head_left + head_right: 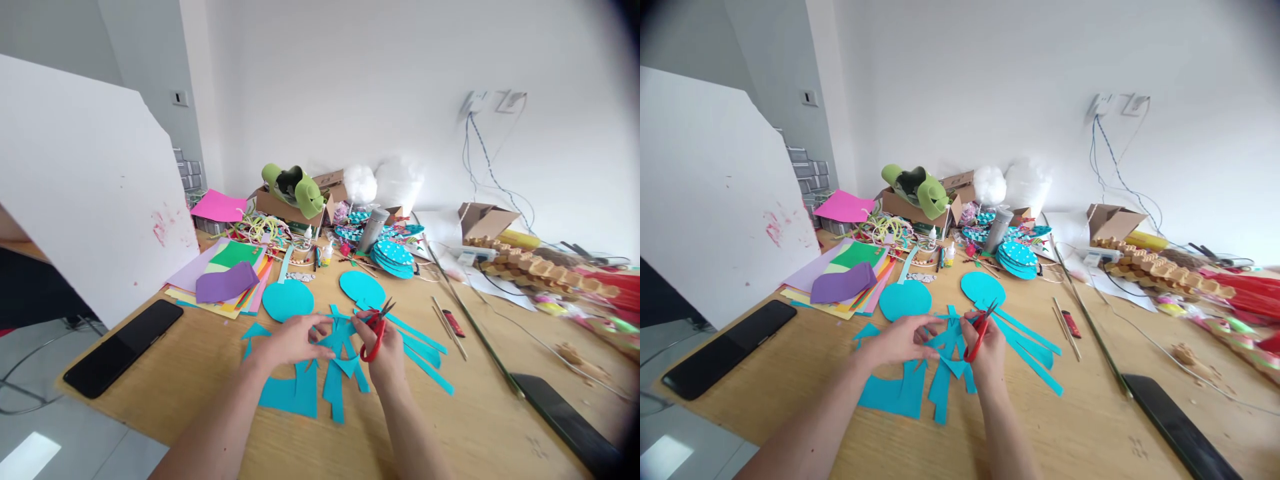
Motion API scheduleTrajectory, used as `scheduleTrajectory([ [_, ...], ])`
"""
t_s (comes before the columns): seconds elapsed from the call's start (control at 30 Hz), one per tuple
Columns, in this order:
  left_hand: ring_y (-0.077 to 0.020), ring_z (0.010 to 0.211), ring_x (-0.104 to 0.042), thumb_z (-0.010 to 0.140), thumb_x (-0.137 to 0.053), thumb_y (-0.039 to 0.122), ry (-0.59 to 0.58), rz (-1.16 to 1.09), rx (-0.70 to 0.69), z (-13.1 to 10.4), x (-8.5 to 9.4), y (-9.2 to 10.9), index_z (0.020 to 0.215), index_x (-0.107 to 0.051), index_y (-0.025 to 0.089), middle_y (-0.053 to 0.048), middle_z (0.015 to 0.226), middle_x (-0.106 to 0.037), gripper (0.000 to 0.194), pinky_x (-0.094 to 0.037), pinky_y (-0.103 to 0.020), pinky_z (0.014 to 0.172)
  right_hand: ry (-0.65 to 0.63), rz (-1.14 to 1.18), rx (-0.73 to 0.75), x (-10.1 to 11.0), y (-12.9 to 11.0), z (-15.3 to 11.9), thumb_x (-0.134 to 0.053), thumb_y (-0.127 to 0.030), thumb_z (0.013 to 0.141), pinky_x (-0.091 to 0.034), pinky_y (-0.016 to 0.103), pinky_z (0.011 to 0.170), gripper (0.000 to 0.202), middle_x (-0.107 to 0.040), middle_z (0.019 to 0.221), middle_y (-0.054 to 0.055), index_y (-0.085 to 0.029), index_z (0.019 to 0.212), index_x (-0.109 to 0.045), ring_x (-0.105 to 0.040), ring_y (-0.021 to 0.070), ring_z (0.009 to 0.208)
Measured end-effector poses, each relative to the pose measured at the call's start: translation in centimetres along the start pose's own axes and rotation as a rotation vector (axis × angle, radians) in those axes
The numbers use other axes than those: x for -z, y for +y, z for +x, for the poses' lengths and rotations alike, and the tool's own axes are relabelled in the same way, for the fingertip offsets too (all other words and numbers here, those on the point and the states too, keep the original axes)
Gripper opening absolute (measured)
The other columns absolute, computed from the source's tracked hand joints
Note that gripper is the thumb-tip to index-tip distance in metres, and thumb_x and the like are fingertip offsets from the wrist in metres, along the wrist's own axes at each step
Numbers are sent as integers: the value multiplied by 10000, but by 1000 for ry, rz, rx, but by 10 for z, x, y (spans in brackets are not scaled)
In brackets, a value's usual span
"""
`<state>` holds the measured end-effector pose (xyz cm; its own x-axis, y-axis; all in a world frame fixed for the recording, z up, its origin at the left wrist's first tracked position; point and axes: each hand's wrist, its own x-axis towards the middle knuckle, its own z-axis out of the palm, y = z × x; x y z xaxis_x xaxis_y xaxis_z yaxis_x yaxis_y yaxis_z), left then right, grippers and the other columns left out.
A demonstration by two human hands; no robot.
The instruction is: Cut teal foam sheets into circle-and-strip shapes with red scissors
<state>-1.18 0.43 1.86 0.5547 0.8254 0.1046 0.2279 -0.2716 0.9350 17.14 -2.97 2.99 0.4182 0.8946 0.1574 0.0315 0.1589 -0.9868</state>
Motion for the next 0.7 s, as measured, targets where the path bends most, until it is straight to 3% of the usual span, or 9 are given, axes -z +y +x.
scheduleTrajectory([
  [0.07, -209, 838, -619, 655, -774, 371, 79, 136, -133, -2, -2, 2, 1232, -598, 297, -75, 1109, -669, 608, -460, -282, 694, 30, 12, -26, 1, 0, 1, -793, -424, 586, -395, 282, 591, 358, -588, 652, -9, -172, 777, -626, -500, 151, 617],
  [0.17, -242, 968, -614, 749, -698, 358, 136, 317, -245, -4, -3, 5, 1166, -644, 318, -62, 1065, -681, 422, -451, -300, 780, 60, 7, -39, 4, 3, 4, -791, -424, 583, -416, 298, 625, 362, -606, 671, 3, -162, 779, -635, -523, 164, 643],
  [0.27, -230, 934, -623, 833, -593, 324, 89, 511, -195, -4, -3, 9, 992, -710, 268, -53, 915, -686, 205, -440, -306, 797, 53, -5, -56, 5, 3, 5, -785, -436, 594, -428, 297, 623, 367, -610, 661, -4, -161, 787, -636, -545, 168, 642],
  [0.37, -205, 863, -622, 882, -490, 269, 77, 603, -129, -2, -2, 10, 857, -705, 201, -61, 853, -681, 226, -431, -297, 754, 21, -38, -34, 4, -2, 2, -737, -479, 675, -451, 292, 648, 347, -634, 699, 11, -163, 779, -639, -575, 173, 680],
  [0.43, -184, 799, -623, 894, -445, 261, 120, 497, -77, 0, 0, 9, 810, -681, 182, -61, 824, -689, 263, -430, -287, 715, 5, -36, 2, 4, -7, 1, -659, -538, 751, -473, 305, 696, 379, -659, 768, 42, -162, 795, -641, -602, 189, 741],
  [0.53, -173, 733, -640, 881, -448, 338, 148, 96, 16, 5, 4, 5, 748, -616, 167, -56, 770, -695, 275, -456, -287, 691, -50, -50, 25, 6, -9, 3, -555, -621, 799, -487, 332, 750, 473, -669, 835, 79, -157, 836, -639, -621, 210, 788],
  [0.63, -185, 678, -657, 806, -538, 447, 121, -304, 80, 7, 8, 3, 824, -579, 161, -42, 698, -684, 289, -496, -315, 681, -230, -201, 27, 8, -7, 4, -509, -646, 815, -477, 320, 715, 511, -656, 783, 77, -151, 822, -638, -614, 207, 752],
  [0.7, -182, 625, -651, 750, -596, 483, 109, -433, 121, 6, 10, 5, 839, -575, 155, -31, 654, -676, 340, -505, -324, 662, -343, -309, 40, 7, -6, 3, -515, -649, 807, -458, 297, 638, 511, -629, 710, 57, -153, 764, -628, -594, 191, 683],
])
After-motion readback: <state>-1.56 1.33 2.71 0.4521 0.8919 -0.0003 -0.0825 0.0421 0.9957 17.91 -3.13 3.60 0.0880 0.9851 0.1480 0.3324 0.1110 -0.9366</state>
